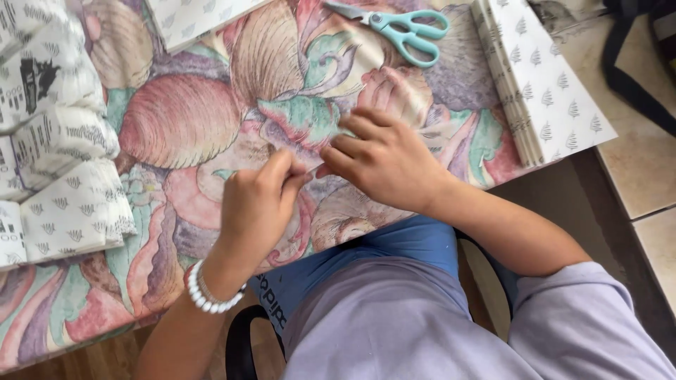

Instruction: The person is folding printed paper sheets into triangular shapes and trimming them with scissors to prepare food wrappers.

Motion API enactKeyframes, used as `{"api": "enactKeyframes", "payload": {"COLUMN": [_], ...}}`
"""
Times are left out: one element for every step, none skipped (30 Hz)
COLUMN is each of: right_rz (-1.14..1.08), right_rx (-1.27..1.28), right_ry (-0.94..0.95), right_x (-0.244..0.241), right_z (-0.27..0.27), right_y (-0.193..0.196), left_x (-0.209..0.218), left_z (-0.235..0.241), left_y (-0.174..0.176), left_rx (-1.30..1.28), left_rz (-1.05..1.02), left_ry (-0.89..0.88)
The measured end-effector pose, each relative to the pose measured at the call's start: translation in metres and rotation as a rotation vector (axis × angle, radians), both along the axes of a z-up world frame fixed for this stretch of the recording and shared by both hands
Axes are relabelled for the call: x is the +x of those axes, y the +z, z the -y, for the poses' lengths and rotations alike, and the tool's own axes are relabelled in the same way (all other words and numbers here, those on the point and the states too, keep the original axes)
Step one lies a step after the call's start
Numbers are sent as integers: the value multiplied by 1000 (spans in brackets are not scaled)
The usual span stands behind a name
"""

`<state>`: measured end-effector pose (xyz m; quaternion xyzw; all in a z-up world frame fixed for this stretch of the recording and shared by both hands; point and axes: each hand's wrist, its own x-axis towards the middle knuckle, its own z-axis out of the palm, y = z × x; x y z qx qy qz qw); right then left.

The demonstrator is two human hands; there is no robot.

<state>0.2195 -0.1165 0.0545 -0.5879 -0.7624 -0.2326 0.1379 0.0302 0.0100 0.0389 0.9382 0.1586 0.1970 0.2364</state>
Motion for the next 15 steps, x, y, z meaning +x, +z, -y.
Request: {"api": "enactKeyframes", "payload": {"right_rz": [4, -117, -238, -232, -290, -348, -345, -218, -88, -85, -65, -47, -44, 34, 112], "right_rx": [4, -94, -190, -186, -278, -371, -370, -339, -305, -303, -161, -18, -20, -74, -129], "right_ry": [-6, 105, 217, 213, 167, 121, 120, -83, -277, -273, -210, -148, -144, -150, -163], "right_x": [7, 14, 20, 39, 57, 73, 82, 90, 98, 84, 67, 51, 38, 26, 12], "right_z": [6, 11, 16, 30, 45, 60, 76, 93, 109, 107, 109, 111, 102, 95, 88], "right_y": [5, 9, 14, 20, 25, 29, 40, 51, 61, 69, 77, 85, 80, 75, 71], "left_x": [-5, -11, -16, -21, -26, -33, -33, -34, -35, -23, -12, -1, 10, 20, 32], "left_z": [1, 0, -1, 0, 1, 1, -2, -5, -8, -7, -4, -1, 2, 5, 8], "left_y": [9, 18, 27, 33, 37, 42, 43, 44, 45, 49, 53, 56, 62, 68, 75], "left_rx": [4, -12, -27, -22, -82, -142, -140, -125, -111, -110, -137, -164, -166, -160, -154], "left_rz": [4, -42, -87, -83, -135, -189, -186, -217, -247, -244, -229, -212, -209, -182, -155], "left_ry": [-6, -38, -68, -72, -78, -85, -86, -48, -4, 0, -111, -222, -218, -300, -388]}}
